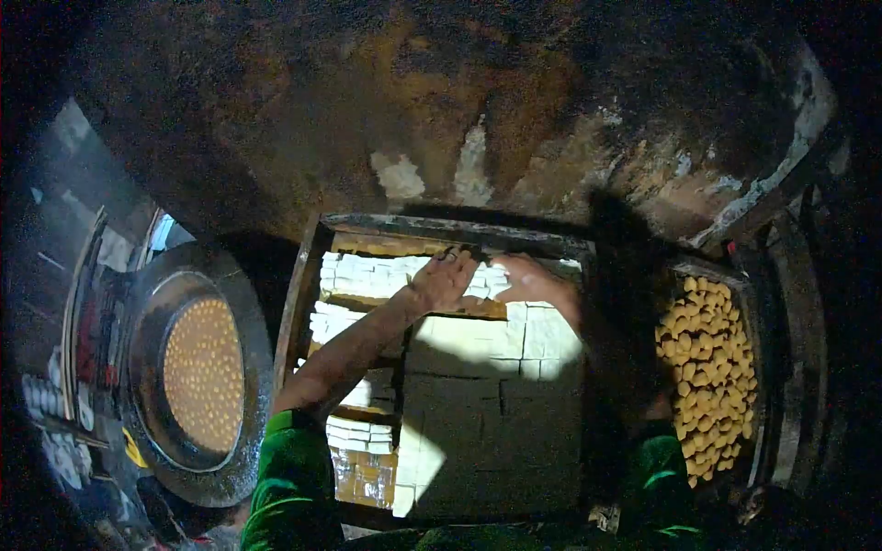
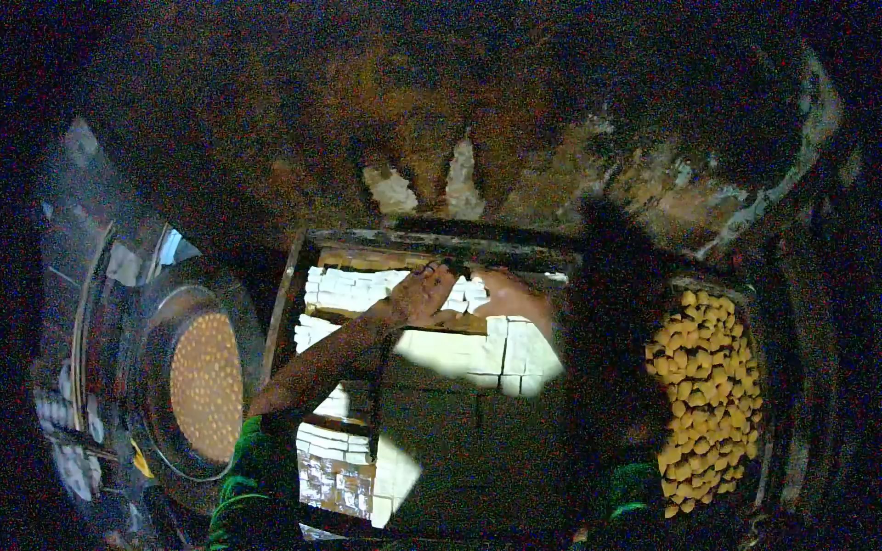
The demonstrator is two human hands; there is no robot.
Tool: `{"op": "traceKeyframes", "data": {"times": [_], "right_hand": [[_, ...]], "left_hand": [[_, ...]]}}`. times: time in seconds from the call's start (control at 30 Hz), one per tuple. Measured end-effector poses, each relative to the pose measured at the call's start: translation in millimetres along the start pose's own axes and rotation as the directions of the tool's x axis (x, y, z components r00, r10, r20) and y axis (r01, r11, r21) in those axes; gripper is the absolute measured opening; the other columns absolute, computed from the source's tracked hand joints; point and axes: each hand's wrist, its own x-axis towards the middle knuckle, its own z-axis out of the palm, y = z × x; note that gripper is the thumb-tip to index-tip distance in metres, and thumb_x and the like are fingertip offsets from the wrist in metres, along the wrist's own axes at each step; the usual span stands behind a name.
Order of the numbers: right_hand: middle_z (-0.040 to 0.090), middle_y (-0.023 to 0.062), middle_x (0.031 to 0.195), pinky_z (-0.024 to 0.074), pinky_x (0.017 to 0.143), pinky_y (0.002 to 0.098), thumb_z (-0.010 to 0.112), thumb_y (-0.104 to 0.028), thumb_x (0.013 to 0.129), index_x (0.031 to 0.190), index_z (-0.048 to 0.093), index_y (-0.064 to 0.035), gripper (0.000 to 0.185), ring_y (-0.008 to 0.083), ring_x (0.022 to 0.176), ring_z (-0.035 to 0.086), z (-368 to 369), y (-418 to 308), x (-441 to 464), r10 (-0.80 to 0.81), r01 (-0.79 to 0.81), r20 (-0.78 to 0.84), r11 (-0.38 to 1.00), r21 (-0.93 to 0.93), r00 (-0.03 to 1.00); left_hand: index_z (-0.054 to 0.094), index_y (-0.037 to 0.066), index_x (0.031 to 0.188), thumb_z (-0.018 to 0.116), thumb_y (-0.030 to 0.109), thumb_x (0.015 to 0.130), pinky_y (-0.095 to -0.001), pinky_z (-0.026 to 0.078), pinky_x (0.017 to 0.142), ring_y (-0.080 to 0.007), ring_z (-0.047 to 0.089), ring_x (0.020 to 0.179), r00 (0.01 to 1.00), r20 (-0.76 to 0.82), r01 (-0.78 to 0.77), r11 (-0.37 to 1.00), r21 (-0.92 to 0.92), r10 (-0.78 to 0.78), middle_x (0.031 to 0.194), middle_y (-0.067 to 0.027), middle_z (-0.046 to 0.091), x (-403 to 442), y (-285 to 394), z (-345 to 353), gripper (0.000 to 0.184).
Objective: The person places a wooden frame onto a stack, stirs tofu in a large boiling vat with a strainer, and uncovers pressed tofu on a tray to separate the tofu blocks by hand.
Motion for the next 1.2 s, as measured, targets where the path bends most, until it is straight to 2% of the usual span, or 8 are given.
{"op": "traceKeyframes", "data": {"times": [0.07, 0.13, 0.27, 0.77, 0.83, 0.97, 1.03, 1.2], "right_hand": [[0.059, 0.0243, 0.115, 0.0460, 0.091, 0.0423, 0.078, -0.023, 0.065, 0.121, 0.053, 0.0010, 0.066, 0.0362, 0.107, 0.058, 31, 18, 8, -0.111, 0.105, -0.154, 0.993, -0.047, 0.982], [0.060, 0.0233, 0.114, 0.0459, 0.090, 0.0428, 0.078, -0.024, 0.063, 0.120, 0.054, 0.0006, 0.066, 0.0376, 0.107, 0.057, 27, 2, 7, -0.153, 0.126, -0.257, 0.985, -0.118, 0.954], [0.058, 0.0242, 0.116, 0.0455, 0.091, 0.0428, 0.079, -0.027, 0.063, 0.123, 0.052, -0.0001, 0.071, 0.0383, 0.109, 0.056, 22, 8, 3, -0.072, 0.063, -0.172, 0.996, -0.056, 0.983], [0.027, 0.0249, 0.147, 0.0231, 0.113, 0.0440, 0.080, -0.038, 0.064, 0.146, 0.020, -0.0002, 0.109, 0.0394, 0.137, 0.025, 0, -31, -7, 0.054, -0.043, 0.037, 0.968, -0.249, 0.998], [0.023, 0.0226, 0.149, 0.0170, 0.114, 0.0496, 0.080, -0.042, 0.064, 0.146, 0.018, 0.0005, 0.111, 0.0410, 0.139, 0.017, -17, -47, -8, 0.174, -0.150, 0.088, 0.963, -0.225, 0.981], [0.027, 0.0212, 0.147, 0.0160, 0.113, 0.0514, 0.078, -0.045, 0.064, 0.146, 0.020, -0.0003, 0.110, 0.0414, 0.137, 0.020, 11, -44, 6, 0.025, -0.027, -0.015, 0.982, -0.187, 1.000], [0.029, 0.0203, 0.146, 0.0154, 0.113, 0.0518, 0.078, -0.046, 0.065, 0.144, 0.023, 0.0011, 0.108, 0.0405, 0.138, 0.020, 29, -47, 20, 0.039, -0.044, -0.035, 0.987, -0.154, 0.999], [0.038, 0.0213, 0.142, 0.0260, 0.111, 0.0479, 0.078, -0.044, 0.064, 0.139, 0.037, -0.0049, 0.094, 0.0369, 0.134, 0.031, 51, -38, 39, -0.015, 0.004, -0.151, 0.997, -0.075, 0.988]], "left_hand": [[0.031, -0.001, 0.141, 0.039, 0.063, 0.088, -0.0483, 0.022, 0.112, -0.0388, 0.031, 0.135, 1.000, 0.000, -0.002, 1.000, -0.027, 0.002, 0.142, -0.0246, 0.037, 4, -1, 9, 0.083], [0.040, -0.008, 0.126, 0.055, 0.053, 0.083, -0.0510, 0.038, 0.099, -0.0418, 0.046, 0.116, 0.785, -0.584, -0.183, 0.978, 0.100, 0.207, 0.118, -0.0275, 0.048, 15, -11, 44, 0.077], [0.042, -0.007, 0.123, 0.057, 0.051, 0.082, -0.0512, 0.039, 0.095, -0.0407, 0.047, 0.113, 0.928, -0.361, -0.100, 0.995, 0.002, 0.094, 0.117, -0.0261, 0.049, 5, -8, 32, 0.072], [0.037, -0.003, 0.133, 0.054, 0.077, 0.071, -0.0556, 0.030, 0.104, -0.0445, 0.041, 0.122, 0.965, -0.251, -0.109, 0.985, -0.135, 0.072, 0.127, -0.0289, 0.044, -13, -18, 3, 0.102], [0.037, -0.001, 0.134, 0.056, 0.079, 0.068, -0.0544, 0.025, 0.109, -0.0452, 0.033, 0.131, 1.000, 0.018, 0.011, 0.985, -0.175, -0.008, 0.136, -0.0285, 0.038, -38, -20, -48, 0.105], [0.036, -0.002, 0.135, 0.057, 0.073, 0.071, -0.0563, 0.025, 0.108, -0.0451, 0.036, 0.128, 0.996, -0.086, 0.024, 1.000, 0.009, -0.023, 0.135, -0.0283, 0.039, -47, -48, -17, 0.101], [0.026, 0.006, 0.146, 0.046, 0.079, 0.075, -0.0473, 0.014, 0.116, -0.0333, 0.020, 0.141, 0.958, 0.265, 0.091, 0.994, 0.067, -0.106, 0.150, -0.0212, 0.025, -39, -47, -28, 0.103], [0.033, 0.005, 0.142, 0.055, 0.068, 0.076, -0.0500, 0.026, 0.111, -0.0363, 0.037, 0.132, 0.999, 0.020, 0.024, 0.997, 0.067, -0.026, 0.144, -0.0232, 0.036, -40, -51, -11, 0.094]]}}
